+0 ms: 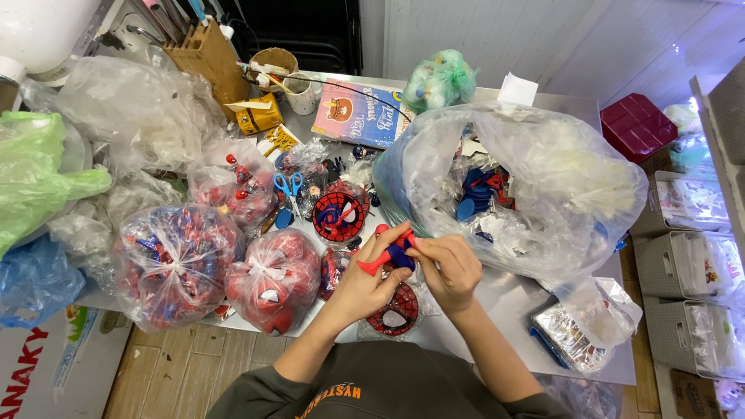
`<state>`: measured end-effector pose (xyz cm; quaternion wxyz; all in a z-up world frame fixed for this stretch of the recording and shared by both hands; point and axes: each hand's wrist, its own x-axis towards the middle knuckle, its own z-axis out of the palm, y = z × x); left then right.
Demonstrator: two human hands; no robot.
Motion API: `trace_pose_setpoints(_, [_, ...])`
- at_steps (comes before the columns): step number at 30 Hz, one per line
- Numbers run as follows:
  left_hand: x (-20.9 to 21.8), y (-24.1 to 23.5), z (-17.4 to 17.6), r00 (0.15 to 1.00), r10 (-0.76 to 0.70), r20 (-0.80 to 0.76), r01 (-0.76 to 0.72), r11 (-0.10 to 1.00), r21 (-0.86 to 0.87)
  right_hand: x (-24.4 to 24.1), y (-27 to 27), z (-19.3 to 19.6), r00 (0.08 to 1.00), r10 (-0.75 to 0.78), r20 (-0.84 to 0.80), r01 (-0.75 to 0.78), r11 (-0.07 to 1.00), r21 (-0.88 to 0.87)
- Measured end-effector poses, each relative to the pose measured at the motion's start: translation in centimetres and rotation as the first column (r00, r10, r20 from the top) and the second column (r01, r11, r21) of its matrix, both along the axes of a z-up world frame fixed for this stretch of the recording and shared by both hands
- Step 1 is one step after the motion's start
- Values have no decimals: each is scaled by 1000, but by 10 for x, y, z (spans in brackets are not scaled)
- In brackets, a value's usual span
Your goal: Sort and organize various toys and merchandise on a work surface.
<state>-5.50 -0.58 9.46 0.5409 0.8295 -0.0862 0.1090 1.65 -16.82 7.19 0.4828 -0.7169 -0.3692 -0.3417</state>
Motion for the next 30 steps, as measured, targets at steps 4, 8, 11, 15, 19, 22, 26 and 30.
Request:
trace_pose_setpoints(4, [1, -3, -2, 999, -3, 39, 2, 1000, 9, -3, 12, -20, 995, -85, 57, 80, 993, 91])
trace_pose_setpoints(8, [5, -1, -8, 999, -7, 34, 9, 998, -64, -3, 15, -27, 996, -83, 23, 80, 990, 115])
trace_pose_setpoints(11, [7, 6, -15, 1000, -29, 10, 29, 996, -80, 0, 6, -20, 999, -34, -8, 34, 999, -8])
trace_pose_setpoints(15, [11, 13, -26, 999, -53, 4, 53, 993, -109, -3, -4, 10, 991, 83, -107, -106, 967, -234])
trace_pose_setpoints(19, [17, 15, -35, 999, -36, -13, 33, 986, -165, -6, -7, -15, 876, 189, -443, -269, 955, -125])
trace_pose_setpoints(22, [18, 17, -33, 998, -33, -59, 25, 992, -125, 2, -7, -39, 786, 260, -560, -303, 953, 17])
trace_pose_setpoints(26, [23, 22, -48, 996, -16, -84, 18, 1000, 17, 12, 0, -100, 567, 338, -751, -286, 936, 205])
trace_pose_setpoints(30, [46, 33, -166, 952, 116, -284, -6, 933, 361, 27, 18, -219, 309, 302, -902, -316, 927, 202])
